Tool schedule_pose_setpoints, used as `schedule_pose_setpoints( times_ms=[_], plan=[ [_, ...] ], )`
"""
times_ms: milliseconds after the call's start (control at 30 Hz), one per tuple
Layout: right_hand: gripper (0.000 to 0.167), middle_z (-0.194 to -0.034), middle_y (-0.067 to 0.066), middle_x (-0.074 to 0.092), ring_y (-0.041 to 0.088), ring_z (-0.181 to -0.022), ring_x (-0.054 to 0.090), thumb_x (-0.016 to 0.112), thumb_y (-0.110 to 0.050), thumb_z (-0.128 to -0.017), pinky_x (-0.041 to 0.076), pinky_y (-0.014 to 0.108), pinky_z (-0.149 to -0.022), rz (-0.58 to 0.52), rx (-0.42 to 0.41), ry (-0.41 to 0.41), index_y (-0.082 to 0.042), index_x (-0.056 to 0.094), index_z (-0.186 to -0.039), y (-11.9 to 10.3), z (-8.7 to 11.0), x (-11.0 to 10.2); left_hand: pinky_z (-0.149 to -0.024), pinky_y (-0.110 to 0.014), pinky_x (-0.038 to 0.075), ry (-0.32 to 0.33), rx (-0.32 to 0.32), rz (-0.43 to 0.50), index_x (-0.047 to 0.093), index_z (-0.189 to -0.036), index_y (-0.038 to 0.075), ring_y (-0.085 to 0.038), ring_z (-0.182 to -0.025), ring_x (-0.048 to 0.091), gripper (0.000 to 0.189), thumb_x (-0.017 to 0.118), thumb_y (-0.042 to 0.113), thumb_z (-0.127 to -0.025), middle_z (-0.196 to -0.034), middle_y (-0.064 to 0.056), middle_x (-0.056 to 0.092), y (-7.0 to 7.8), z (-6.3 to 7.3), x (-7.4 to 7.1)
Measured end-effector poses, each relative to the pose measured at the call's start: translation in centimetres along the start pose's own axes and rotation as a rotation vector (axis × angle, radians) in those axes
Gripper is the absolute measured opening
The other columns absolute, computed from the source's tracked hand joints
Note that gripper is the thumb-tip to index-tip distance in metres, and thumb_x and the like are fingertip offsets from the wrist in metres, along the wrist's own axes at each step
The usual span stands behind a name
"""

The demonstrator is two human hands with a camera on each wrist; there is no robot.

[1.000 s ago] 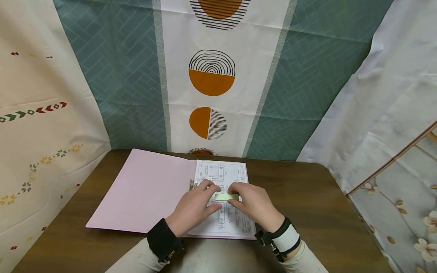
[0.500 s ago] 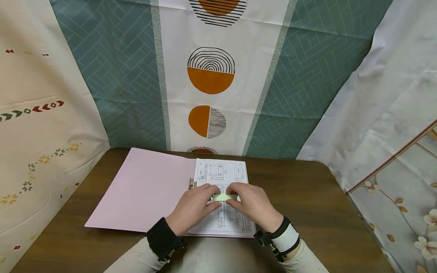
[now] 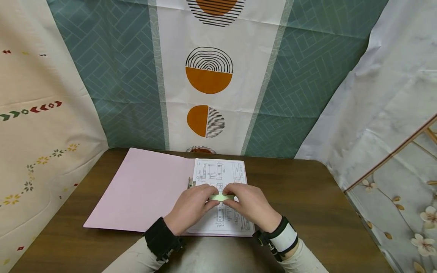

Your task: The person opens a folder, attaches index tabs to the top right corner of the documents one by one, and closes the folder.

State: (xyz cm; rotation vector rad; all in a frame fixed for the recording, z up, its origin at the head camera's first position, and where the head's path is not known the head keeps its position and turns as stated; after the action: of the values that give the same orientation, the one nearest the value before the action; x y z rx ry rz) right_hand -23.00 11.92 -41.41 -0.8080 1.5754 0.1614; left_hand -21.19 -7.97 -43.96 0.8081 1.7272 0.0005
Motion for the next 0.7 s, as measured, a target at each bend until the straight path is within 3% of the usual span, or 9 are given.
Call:
schedule_pose_setpoints(
  times_ms=[433,700],
  plan=[
    [0.020,-0.104,-0.006,0.079,0.015,-0.094,0.075,0.091,-0.020,-0.094,0.059,0.037,-0.079,-0.017,-0.025,0.006,-0.018,0.082,-0.111,-0.07,-0.11,-0.09,-0.071,-0.029,0.052,0.008,0.009,-0.019,0.078,-0.112,0.018,-0.007,-0.082,0.063,0.023,0.090,0.027,-0.095,-0.098,0.009,0.073,-0.25,0.32,-0.42],
    [0.019,-0.103,-0.004,0.079,0.019,-0.092,0.075,0.090,-0.021,-0.095,0.059,0.038,-0.078,-0.007,0.004,-0.009,-0.016,0.083,-0.111,-0.12,0.01,-0.46,-0.072,-0.030,0.053,0.004,0.025,-0.021,0.077,-0.114,0.017,-0.008,-0.084,0.064,0.023,0.089,0.027,-0.096,-0.099,0.008,0.073,-0.07,0.14,-0.39]
  ],
)
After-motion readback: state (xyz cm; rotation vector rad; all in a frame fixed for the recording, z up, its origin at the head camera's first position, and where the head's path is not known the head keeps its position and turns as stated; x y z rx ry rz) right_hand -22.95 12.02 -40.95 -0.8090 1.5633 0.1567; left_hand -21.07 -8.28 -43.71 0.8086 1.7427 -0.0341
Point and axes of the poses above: each hand's wrist, its own z-axis away from the middle knuckle, its own x-axis out of the palm, y = z × x, the point moved 2 cm from there along -z, towards the middle knuckle
